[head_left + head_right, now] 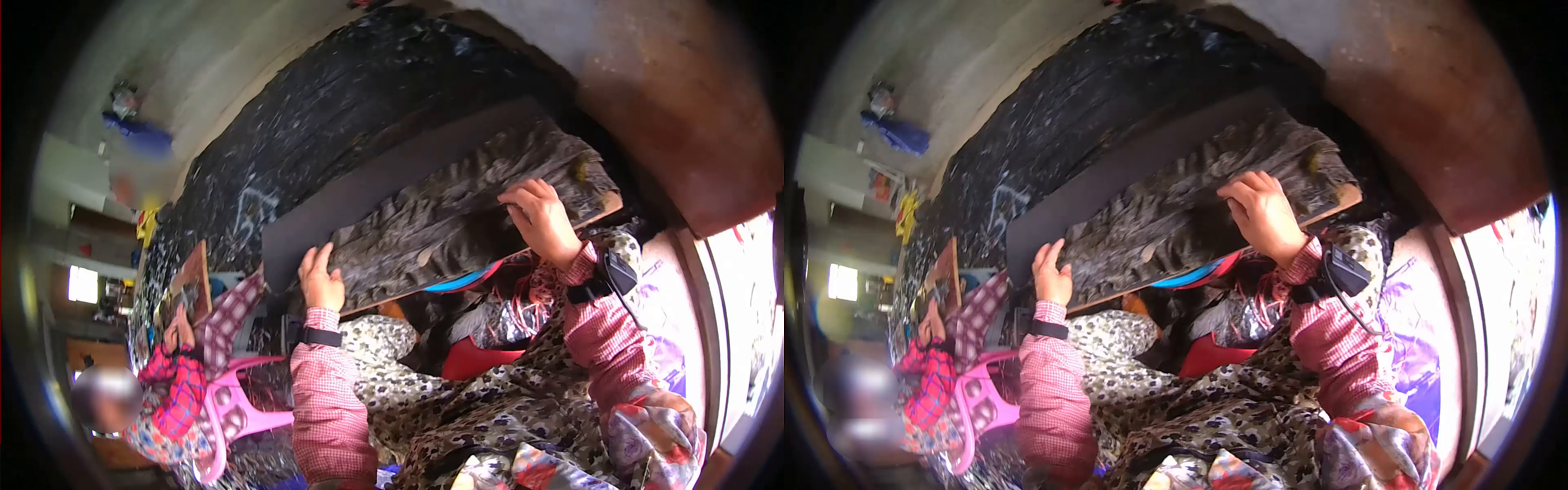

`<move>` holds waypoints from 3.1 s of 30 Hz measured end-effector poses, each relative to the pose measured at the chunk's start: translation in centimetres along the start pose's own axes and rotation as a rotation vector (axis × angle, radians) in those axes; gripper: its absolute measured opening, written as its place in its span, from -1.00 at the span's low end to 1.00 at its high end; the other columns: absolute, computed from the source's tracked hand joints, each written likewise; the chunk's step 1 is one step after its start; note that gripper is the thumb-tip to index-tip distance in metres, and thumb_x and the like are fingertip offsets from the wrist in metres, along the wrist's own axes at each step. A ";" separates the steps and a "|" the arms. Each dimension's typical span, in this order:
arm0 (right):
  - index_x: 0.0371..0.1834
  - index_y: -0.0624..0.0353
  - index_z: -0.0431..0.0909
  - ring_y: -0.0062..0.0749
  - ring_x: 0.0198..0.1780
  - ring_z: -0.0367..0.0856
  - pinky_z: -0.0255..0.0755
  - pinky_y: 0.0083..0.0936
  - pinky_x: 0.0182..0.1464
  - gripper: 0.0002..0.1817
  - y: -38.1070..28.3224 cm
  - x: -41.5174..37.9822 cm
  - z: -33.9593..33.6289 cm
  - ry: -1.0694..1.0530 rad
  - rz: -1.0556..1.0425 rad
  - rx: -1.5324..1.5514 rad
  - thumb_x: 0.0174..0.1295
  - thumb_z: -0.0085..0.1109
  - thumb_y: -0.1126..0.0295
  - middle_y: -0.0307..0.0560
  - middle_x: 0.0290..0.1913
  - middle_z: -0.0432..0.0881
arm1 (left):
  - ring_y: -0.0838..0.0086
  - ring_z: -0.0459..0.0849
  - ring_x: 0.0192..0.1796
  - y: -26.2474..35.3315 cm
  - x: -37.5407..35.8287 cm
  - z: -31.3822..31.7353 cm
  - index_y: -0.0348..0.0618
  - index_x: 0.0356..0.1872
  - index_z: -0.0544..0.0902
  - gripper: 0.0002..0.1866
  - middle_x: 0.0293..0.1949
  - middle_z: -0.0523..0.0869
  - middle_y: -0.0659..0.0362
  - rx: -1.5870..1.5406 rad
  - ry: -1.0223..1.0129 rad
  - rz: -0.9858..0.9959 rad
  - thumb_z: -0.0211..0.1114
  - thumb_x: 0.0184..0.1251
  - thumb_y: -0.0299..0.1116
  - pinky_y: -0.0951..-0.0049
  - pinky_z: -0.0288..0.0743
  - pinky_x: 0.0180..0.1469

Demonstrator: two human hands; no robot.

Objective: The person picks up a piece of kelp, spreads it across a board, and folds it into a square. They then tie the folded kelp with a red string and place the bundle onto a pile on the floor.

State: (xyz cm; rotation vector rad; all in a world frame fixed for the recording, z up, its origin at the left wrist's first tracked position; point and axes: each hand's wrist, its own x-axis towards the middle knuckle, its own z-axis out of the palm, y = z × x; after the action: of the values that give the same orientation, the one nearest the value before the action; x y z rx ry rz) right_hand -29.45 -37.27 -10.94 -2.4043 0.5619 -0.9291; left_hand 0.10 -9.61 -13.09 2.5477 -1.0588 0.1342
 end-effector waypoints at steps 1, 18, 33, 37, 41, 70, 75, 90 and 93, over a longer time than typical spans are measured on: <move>-0.17 0.14 0.63 -0.13 0.01 0.51 0.34 -0.27 0.12 -0.75 0.7 0.2 -0.6 0.009 0.024 -0.050 0.05 0.17 0.58 -0.06 -0.14 0.60 | 0.05 0.39 0.28 -0.4 0.6 0.4 0.09 0.07 0.64 -0.48 0.23 0.47 0.01 0.105 0.007 -0.004 0.32 0.00 -0.58 0.16 0.31 0.28; -0.32 0.04 0.66 -0.07 -0.05 0.53 0.40 -0.18 0.02 -0.85 6.8 5.0 -5.8 0.390 0.076 -0.284 0.05 0.22 0.53 -0.12 -0.19 0.64 | 0.66 0.57 -0.09 -2.2 5.0 -9.4 -0.36 -0.05 0.54 -0.80 -0.15 0.66 0.23 -0.715 -0.164 0.001 0.19 0.34 -0.57 0.63 0.42 -0.01; -0.22 0.13 0.65 -0.01 -0.09 0.57 0.46 -0.22 0.00 -0.73 6.8 3.5 -2.7 -0.103 0.000 -0.254 0.00 0.34 0.31 0.02 -0.20 0.62 | 0.64 0.64 -0.23 2.9 5.4 -7.8 -0.42 -0.17 0.64 -0.74 -0.24 0.74 0.16 -0.337 -0.554 -0.083 0.42 0.09 -0.57 0.59 0.53 -0.19; -0.33 0.21 0.58 -0.03 -0.17 0.58 0.46 -0.29 -0.12 -0.85 5.0 4.9 -3.6 0.238 0.055 0.021 -0.01 0.23 0.57 0.02 -0.32 0.58 | 0.34 0.63 -0.34 2.0 6.3 -8.7 -0.27 -0.33 0.59 -0.84 -0.42 0.63 0.09 -0.199 0.170 0.267 0.40 0.07 -0.55 0.42 0.47 -0.23; -0.36 0.23 0.56 -0.02 -0.21 0.60 0.47 -0.30 -0.14 -0.83 6.2 3.9 -4.6 0.260 0.114 0.032 -0.05 0.12 0.66 0.05 -0.35 0.58 | 0.23 0.58 -0.19 4.7 3.4 -8.0 -0.22 -0.37 0.54 -0.87 -0.29 0.59 0.09 0.011 0.269 0.437 0.30 0.06 -0.59 0.31 0.43 -0.08; -0.29 0.22 0.60 -0.10 -0.01 0.49 0.32 -0.26 0.11 -0.80 0.9 2.5 1.3 -0.321 -0.019 -0.160 -0.03 0.29 0.57 -0.07 -0.19 0.54 | 0.24 0.57 0.03 -7.6 1.5 -4.4 0.02 -0.33 0.71 -0.83 -0.18 0.68 0.19 0.119 -0.033 0.095 0.30 0.02 -0.49 0.19 0.39 0.10; -0.35 0.21 0.59 -0.09 -0.08 0.52 0.37 -0.26 0.01 -0.85 -0.7 3.3 1.4 -0.104 -0.069 -0.017 -0.02 0.27 0.59 -0.06 -0.23 0.56 | 0.13 0.62 -0.09 -9.3 3.1 -9.5 -0.07 -0.30 0.71 -0.80 -0.24 0.69 0.10 0.139 0.002 0.146 0.32 0.00 -0.55 0.23 0.46 0.00; -0.35 0.10 0.64 -0.21 -0.03 0.48 0.31 -0.29 0.08 -0.84 0.1 2.1 2.2 -0.314 -0.162 -0.143 -0.05 0.32 0.44 -0.19 -0.20 0.55 | 0.09 0.50 0.15 3.6 -2.9 -2.9 -0.12 0.06 0.61 -0.60 0.11 0.55 0.01 -0.123 -0.223 0.391 0.35 0.15 -0.39 0.20 0.37 0.22; -0.39 0.10 0.64 -0.23 -0.08 0.49 0.31 -0.31 0.06 -0.90 -0.3 2.2 1.4 -0.280 -0.146 -0.091 -0.03 0.28 0.45 -0.21 -0.25 0.54 | 0.10 0.52 0.06 5.0 -3.2 -0.7 -0.14 -0.01 0.66 -0.68 0.03 0.57 0.01 -0.117 -0.236 0.424 0.32 0.16 -0.45 0.23 0.42 0.16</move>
State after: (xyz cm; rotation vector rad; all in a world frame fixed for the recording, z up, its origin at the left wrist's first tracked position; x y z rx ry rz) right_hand -26.90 -37.76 -10.62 -2.6267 0.3347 -0.6181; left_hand -5.62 -10.40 -11.65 2.2412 -1.6366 -0.1182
